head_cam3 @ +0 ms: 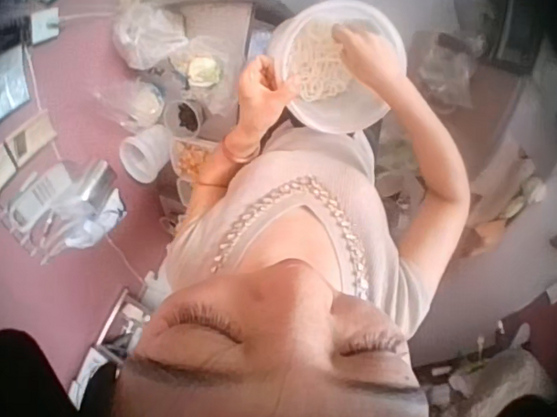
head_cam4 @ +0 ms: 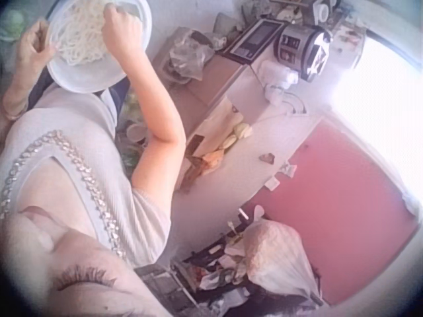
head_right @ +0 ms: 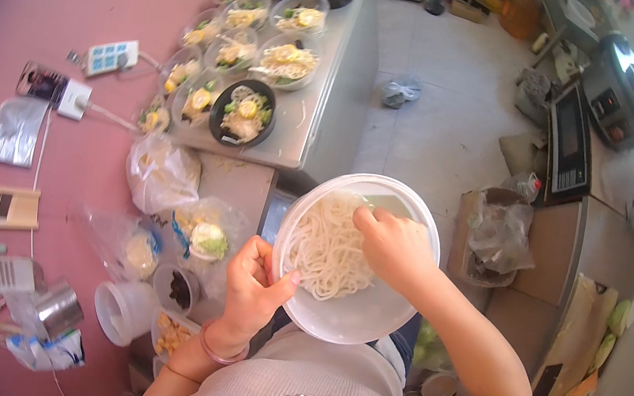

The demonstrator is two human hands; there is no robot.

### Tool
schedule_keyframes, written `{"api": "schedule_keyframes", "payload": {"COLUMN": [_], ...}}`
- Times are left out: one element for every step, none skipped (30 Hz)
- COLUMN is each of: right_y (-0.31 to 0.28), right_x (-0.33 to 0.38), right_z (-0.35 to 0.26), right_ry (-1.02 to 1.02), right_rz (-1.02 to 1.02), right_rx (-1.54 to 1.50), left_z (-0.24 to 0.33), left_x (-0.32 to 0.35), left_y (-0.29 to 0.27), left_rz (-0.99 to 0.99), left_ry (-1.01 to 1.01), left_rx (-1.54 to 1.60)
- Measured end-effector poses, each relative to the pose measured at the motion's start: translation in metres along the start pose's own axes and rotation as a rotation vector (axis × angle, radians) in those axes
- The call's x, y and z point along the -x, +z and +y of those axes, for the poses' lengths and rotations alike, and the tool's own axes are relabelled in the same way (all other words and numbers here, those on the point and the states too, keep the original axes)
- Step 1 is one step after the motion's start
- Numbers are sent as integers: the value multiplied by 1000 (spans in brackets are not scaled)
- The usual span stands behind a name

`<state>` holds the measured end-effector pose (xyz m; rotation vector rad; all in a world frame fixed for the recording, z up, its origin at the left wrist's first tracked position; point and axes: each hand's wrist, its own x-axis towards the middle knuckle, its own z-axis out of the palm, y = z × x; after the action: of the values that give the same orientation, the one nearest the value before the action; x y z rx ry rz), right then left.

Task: The person assembles individual food portions by placing broccoli, enoki mushrooms, lotus root slices, and corn into multiple small bowls arranged on a table. They then handle a container of noodles, mixing them by hand.

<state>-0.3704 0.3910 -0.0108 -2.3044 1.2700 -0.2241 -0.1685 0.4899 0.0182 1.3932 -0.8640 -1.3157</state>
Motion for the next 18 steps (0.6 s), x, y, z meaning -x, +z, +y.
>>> {"api": "schedule_keyframes", "payload": {"right_y": [-4, -9, -16, -28, -37, -47, -57, -67, -71, -78, -87, -96, -106, -109, -108, -107, -102, -97], "right_x": [1, 3, 5, 10, 9, 15, 22, 29, 40, 55, 68, 86, 91, 92, 89, 83, 69, 45], "right_z": [2, 3, 3, 1, 0, 5, 7, 16, 30, 45, 57, 76, 83, 86, 88, 88, 80, 62], "right_ry": [22, 44, 104, 172, 215, 269, 322, 380, 420, 503, 559, 693, 767, 613, 516, 419, 419, 407], "right_rz": [37, 73, 103, 136, 169, 182, 304, 380, 499, 596, 666, 631, 511, 444, 412, 398, 443, 413], "right_rx": [-21, -41, -105, -162, -224, -326, -458, -588, -630, -704, -703, -637, -250, 386, 550, 717, 428, 79], "left_z": [0, 1, 2, 3, 3, 3, 1, 1, 1, 0, 1, 2, 3, 4, 3, 2, 2, 2], "left_x": [-8, -18, -30, -39, -46, -52, -59, -64, -68, -71, -75, -78, -81, -84, -86, -89, -91, -93], "left_y": [-1, -1, 1, 4, 2, -1, -2, -4, -6, -5, -6, -4, -3, -2, -1, 3, 6, 8], "left_rz": [-18, -37, -55, -82, -82, -80, -84, -76, -66, -62, -75, -78, -84, -84, -83, -82, -83, -91], "left_ry": [-8, -10, -14, -21, -36, -50, -63, -79, -94, -115, -129, -134, -137, -137, -136, -130, -116, -108], "left_rx": [-10, 15, 42, 74, 55, 36, 17, 33, 50, 71, 89, 102, 109, 103, 98, 91, 80, 68]}}
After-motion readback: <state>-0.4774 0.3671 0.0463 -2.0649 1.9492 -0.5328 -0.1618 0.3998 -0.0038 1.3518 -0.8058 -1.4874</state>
